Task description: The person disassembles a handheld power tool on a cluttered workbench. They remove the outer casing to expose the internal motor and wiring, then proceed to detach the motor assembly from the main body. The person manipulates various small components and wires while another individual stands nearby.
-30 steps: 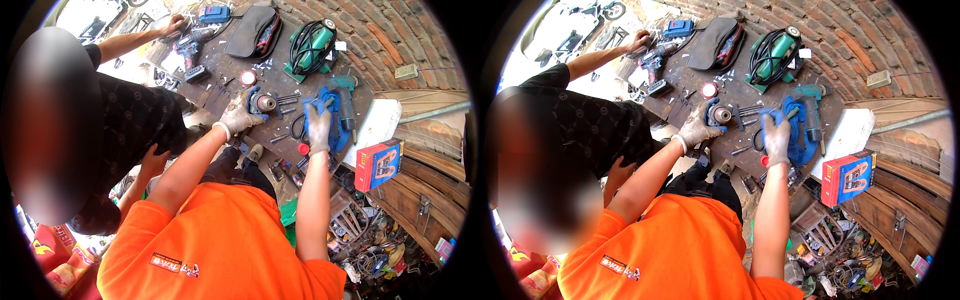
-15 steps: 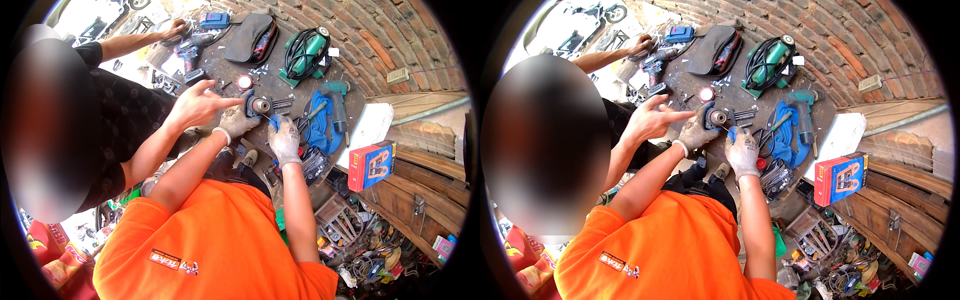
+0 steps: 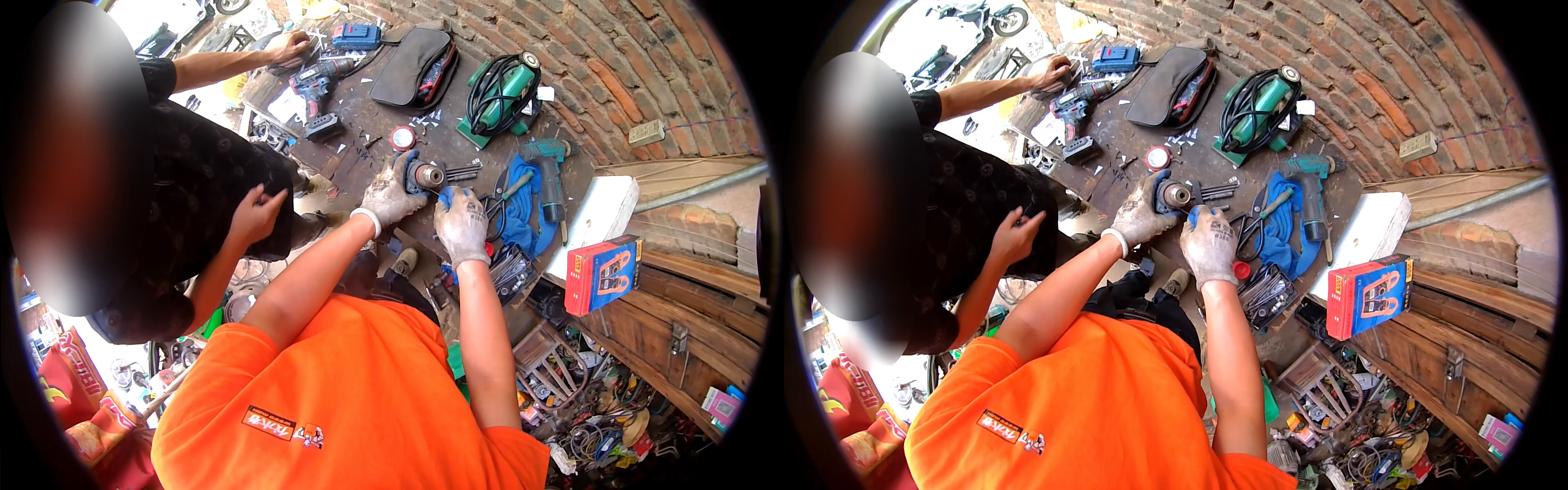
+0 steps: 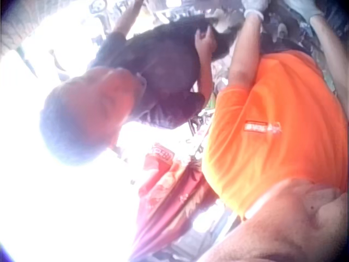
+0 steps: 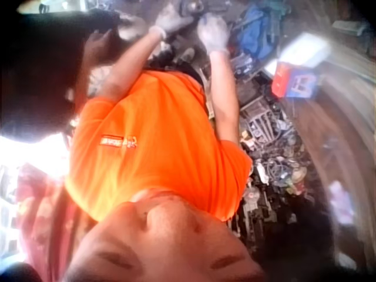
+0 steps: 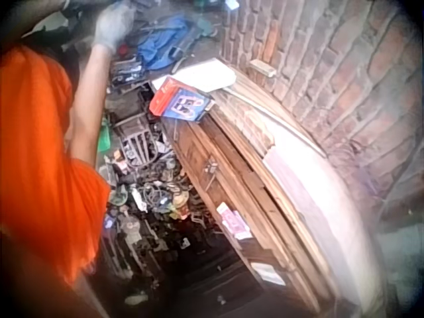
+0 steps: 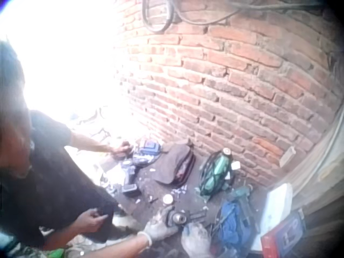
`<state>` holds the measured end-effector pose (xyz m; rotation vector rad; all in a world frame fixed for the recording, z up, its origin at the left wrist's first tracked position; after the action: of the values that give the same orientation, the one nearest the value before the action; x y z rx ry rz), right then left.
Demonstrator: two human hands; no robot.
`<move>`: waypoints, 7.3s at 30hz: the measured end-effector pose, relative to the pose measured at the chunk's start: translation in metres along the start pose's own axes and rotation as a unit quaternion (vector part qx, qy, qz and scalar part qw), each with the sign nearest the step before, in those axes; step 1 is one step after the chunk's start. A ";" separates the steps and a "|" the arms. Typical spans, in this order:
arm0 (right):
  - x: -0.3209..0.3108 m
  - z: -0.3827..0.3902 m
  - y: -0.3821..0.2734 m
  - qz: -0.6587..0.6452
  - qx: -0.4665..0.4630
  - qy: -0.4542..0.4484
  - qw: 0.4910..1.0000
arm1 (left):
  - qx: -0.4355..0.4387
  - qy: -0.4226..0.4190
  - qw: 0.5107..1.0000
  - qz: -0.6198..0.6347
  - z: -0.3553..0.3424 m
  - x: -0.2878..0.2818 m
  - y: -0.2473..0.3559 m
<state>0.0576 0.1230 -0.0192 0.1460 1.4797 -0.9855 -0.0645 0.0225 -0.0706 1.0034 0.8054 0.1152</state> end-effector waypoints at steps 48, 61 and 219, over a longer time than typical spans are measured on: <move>-0.028 -0.012 -0.002 -0.164 -0.060 0.007 0.985 | 0.146 0.042 0.988 -0.037 -0.009 0.001 0.033; -0.037 -0.015 -0.024 0.137 -0.042 -0.133 0.981 | 0.183 0.047 0.982 -0.011 -0.008 0.002 0.038; 0.029 -0.004 0.032 -0.742 -0.007 0.173 0.647 | 0.143 0.091 0.985 -0.012 -0.009 0.002 0.029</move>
<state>0.0688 0.1321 -0.0600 -1.1741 1.8406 -2.3260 -0.0610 0.0460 -0.0517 1.2670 1.0216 0.0722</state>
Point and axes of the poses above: each hand's wrist, its own z-axis away from the middle knuckle, its own x-axis out of the palm, y = z × x, the point moved 10 cm from there along -z, towards the middle knuckle, and after that the axes turned 2 degrees about -x, right-handed, at the moved point
